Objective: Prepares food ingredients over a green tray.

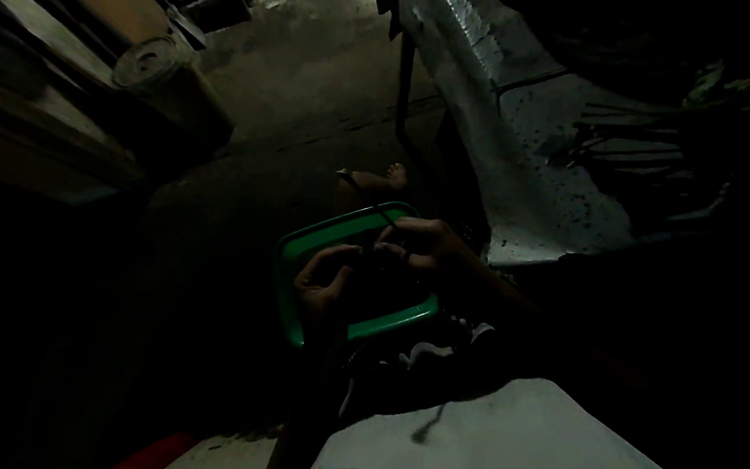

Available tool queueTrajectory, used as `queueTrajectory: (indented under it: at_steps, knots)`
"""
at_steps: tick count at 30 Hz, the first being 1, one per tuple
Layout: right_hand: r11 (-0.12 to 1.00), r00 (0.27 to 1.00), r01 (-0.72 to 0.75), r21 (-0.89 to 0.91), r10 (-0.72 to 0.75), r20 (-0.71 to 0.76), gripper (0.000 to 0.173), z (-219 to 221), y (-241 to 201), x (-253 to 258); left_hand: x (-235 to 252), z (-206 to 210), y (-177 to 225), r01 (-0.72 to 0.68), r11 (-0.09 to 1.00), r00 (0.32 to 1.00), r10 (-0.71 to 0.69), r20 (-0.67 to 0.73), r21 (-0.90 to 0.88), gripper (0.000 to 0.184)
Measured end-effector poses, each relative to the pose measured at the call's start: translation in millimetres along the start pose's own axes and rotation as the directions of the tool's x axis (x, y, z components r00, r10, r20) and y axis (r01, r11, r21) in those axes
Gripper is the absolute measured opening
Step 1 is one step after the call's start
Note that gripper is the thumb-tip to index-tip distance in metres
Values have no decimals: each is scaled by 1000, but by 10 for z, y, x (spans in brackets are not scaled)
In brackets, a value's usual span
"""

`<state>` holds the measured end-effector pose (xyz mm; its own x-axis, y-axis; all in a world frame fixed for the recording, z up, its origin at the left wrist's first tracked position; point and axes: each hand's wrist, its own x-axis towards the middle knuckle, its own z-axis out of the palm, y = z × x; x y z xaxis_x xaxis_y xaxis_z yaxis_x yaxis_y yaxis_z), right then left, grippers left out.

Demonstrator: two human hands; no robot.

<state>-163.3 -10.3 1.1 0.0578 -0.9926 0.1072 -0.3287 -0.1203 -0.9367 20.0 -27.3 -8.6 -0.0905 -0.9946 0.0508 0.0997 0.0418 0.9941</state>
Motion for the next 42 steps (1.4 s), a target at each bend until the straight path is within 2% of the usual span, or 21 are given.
queueTrajectory:
  at_steps: [2, 4, 6, 8, 11, 13, 16, 17, 19, 21, 23, 25, 27, 28, 30, 32, 35, 39, 42]
  knots:
    - [999, 998, 30, 26, -28, -53, 12, 26, -2, 3, 8, 0, -13, -30, 999, 998, 31, 47, -31, 21]
    - [1000, 993, 15, -26, -18, -120, 14, 6, -14, -22, 12, -23, -64, -69, 996, 994, 74, 85, -61, 20]
    - [994, 961, -9, -111, -21, -275, 16, -110, -22, -75, 6, -93, -62, -86, 995, 990, 90, 105, -40, 21]
    - [988, 927, -38, -151, -22, -374, 17, -388, -47, -169, 30, -154, -16, -77, 996, 995, 74, 74, 35, 19]
    - [950, 906, -53, -307, -84, -416, 23, -906, -159, -480, 59, -180, 24, -28, 979, 997, 13, 78, 201, 23]
    - [929, 833, -171, -329, -43, -552, 27, -1179, -224, -678, 72, -195, -43, -45, 964, 993, 15, 114, 263, 27]
    - [897, 625, -386, -216, 83, -776, 25, -1516, -48, -803, 79, -147, -134, -36, 976, 997, 20, 78, 217, 24]
    - [865, 571, -466, -188, 131, -811, 32, -1607, 39, -828, 86, -130, -165, -42, 981, 998, 32, 59, 190, 24]
    - [781, 512, -597, -184, 194, -837, 46, -1777, 232, -869, 94, -116, -197, -72, 989, 997, 67, 41, 133, 24]
    - [723, 503, -658, -211, 215, -837, 54, -1808, 300, -873, 95, -115, -193, -76, 992, 997, 74, 27, 100, 23]
    - [732, 550, -634, -250, 199, -811, 52, -1585, 88, -798, 98, -94, -158, -75, 994, 997, 74, 15, 80, 21]
    - [781, 709, -478, -402, 73, -701, 39, -1223, -138, -704, 75, -72, -121, -65, 996, 998, 64, 27, 56, 20]
    - [851, 877, -207, -482, -57, -478, 31, -768, -268, -569, 33, -23, -77, -51, 998, 997, 49, 60, 28, 20]
    - [888, 923, -93, -451, -92, -372, 32, -542, -250, -482, 21, 4, -103, -68, 997, 993, 71, 91, -34, 21]
    - [959, 984, -28, -281, -23, -176, 37, -191, -224, -344, -19, 61, -114, -84, 986, 984, 104, 144, -143, 22]
    - [991, 997, -19, -131, 10, -73, 21, -54, -231, -240, -63, 118, -43, -91, 979, 983, 118, 143, -181, 23]
    - [998, 995, -52, -28, 50, -83, 7, -77, -260, -192, -94, 98, -13, -100, 984, 987, 117, 112, -148, 22]
    - [996, 991, -86, -15, 84, -102, 4, -134, -246, -202, -89, 54, -70, -96, 983, 991, 109, 80, -154, 20]
    - [995, 995, -94, 46, 96, -33, 12, -99, -234, -173, -92, 99, -48, -84, 982, 990, 101, 95, -170, 21]
